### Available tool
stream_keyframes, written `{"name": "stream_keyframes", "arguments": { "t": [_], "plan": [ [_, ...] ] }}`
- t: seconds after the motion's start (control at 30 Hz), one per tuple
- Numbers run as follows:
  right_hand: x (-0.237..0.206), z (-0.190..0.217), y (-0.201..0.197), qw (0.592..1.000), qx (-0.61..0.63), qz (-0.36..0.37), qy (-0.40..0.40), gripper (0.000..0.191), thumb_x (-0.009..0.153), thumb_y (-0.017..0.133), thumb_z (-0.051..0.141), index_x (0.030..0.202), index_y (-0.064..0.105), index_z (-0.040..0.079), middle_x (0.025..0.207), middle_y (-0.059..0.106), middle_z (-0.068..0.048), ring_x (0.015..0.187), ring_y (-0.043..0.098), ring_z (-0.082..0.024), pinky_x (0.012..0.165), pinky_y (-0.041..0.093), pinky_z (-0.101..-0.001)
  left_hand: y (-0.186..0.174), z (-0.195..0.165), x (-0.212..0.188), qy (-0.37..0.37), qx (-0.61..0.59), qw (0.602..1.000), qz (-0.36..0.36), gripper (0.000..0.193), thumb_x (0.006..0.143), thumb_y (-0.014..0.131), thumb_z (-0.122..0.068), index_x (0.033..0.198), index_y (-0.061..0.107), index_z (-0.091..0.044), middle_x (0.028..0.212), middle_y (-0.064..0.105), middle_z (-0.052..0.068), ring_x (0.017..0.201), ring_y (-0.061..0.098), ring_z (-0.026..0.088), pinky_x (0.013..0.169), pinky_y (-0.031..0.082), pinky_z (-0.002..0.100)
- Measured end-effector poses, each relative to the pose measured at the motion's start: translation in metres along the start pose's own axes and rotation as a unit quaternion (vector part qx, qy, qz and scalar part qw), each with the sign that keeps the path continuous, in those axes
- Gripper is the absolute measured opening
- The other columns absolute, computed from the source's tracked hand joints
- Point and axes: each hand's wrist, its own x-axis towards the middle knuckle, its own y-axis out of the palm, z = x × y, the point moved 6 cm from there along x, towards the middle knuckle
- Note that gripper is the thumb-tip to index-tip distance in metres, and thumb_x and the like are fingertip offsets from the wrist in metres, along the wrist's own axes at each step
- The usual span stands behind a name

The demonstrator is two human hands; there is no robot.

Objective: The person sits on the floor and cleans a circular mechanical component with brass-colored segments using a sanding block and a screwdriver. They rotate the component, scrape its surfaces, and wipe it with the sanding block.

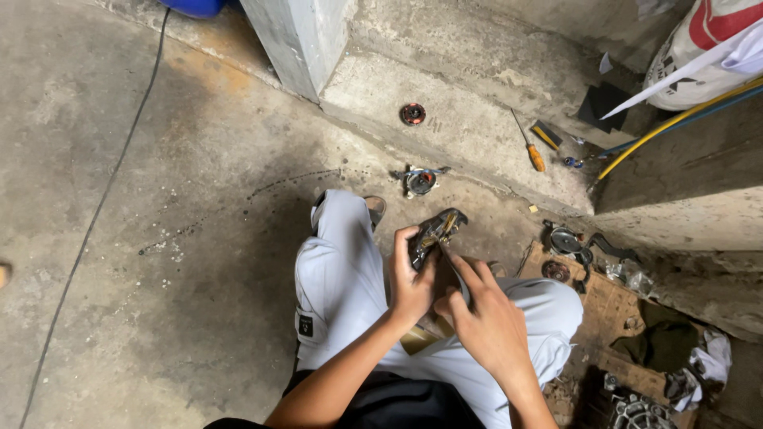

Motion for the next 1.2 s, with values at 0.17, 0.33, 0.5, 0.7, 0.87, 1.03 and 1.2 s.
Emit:
{"name": "stream_keyframes", "arguments": {
  "t": [0.17,0.33,0.5,0.7,0.87,1.03,1.2],
  "plan": [
    [0.002,-0.001,0.000,1.000,-0.004,0.009,0.014,0.056,0.087,0.052,0.033,0.140,0.058,0.020,0.136,0.061,-0.003,0.111,0.065,-0.036,0.088,0.052,-0.0464,0.001,-0.001,-0.002,0.004,-0.018,1.000,-0.002,0.041,0.095,0.064,0.011,0.130,0.048,-0.002,0.111,0.059,0.010,0.101,0.058,0.014,0.087,0.051,0.027],
    [0.000,0.002,0.001,1.000,0.000,0.019,0.021,0.056,0.087,0.052,0.034,0.141,0.057,0.020,0.134,0.062,-0.002,0.110,0.065,-0.036,0.088,0.052,-0.0466,-0.003,-0.001,-0.002,0.000,-0.013,1.000,-0.003,0.041,0.093,0.064,0.011,0.129,0.049,-0.002,0.109,0.061,0.009,0.099,0.059,0.014,0.086,0.052,0.027],
    [0.000,0.004,-0.002,1.000,0.001,0.016,0.015,0.056,0.086,0.052,0.034,0.140,0.057,0.020,0.134,0.061,-0.002,0.111,0.065,-0.036,0.087,0.052,-0.0460,-0.004,-0.005,0.002,0.003,0.022,1.000,-0.010,0.040,0.093,0.066,0.011,0.128,0.050,-0.002,0.104,0.064,0.009,0.093,0.061,0.014,0.082,0.053,0.027],
    [0.004,0.002,-0.003,1.000,0.000,0.014,0.010,0.055,0.087,0.051,0.032,0.141,0.057,0.021,0.134,0.061,-0.003,0.109,0.066,-0.036,0.087,0.052,-0.0463,0.002,-0.004,0.003,-0.003,-0.035,0.999,-0.002,0.040,0.095,0.063,0.011,0.129,0.048,-0.002,0.106,0.063,0.009,0.096,0.060,0.013,0.084,0.053,0.026],
    [0.004,0.001,-0.004,1.000,0.010,-0.003,-0.005,0.054,0.087,0.051,0.032,0.139,0.058,0.019,0.134,0.061,-0.004,0.108,0.066,-0.037,0.086,0.052,-0.0465,0.007,-0.004,0.002,0.003,-0.058,0.998,0.010,0.041,0.095,0.062,0.013,0.131,0.047,-0.002,0.113,0.060,0.009,0.103,0.058,0.013,0.089,0.051,0.026],
    [0.003,-0.005,-0.003,1.000,0.007,0.012,0.020,0.055,0.087,0.051,0.034,0.140,0.057,0.020,0.132,0.062,-0.003,0.108,0.067,-0.036,0.086,0.053,-0.0456,0.007,-0.001,0.002,-0.021,-0.054,0.998,0.007,0.040,0.095,0.061,0.012,0.129,0.047,-0.003,0.108,0.060,0.008,0.098,0.058,0.012,0.084,0.052,0.026],
    [0.003,-0.003,-0.003,1.000,0.019,0.002,0.004,0.055,0.087,0.051,0.033,0.139,0.058,0.019,0.134,0.062,-0.002,0.108,0.067,-0.035,0.085,0.053,-0.0452,0.007,-0.002,0.001,-0.010,-0.048,0.999,0.010,0.041,0.095,0.060,0.014,0.130,0.047,-0.003,0.109,0.059,0.009,0.098,0.058,0.013,0.085,0.052,0.026]
  ]
}}
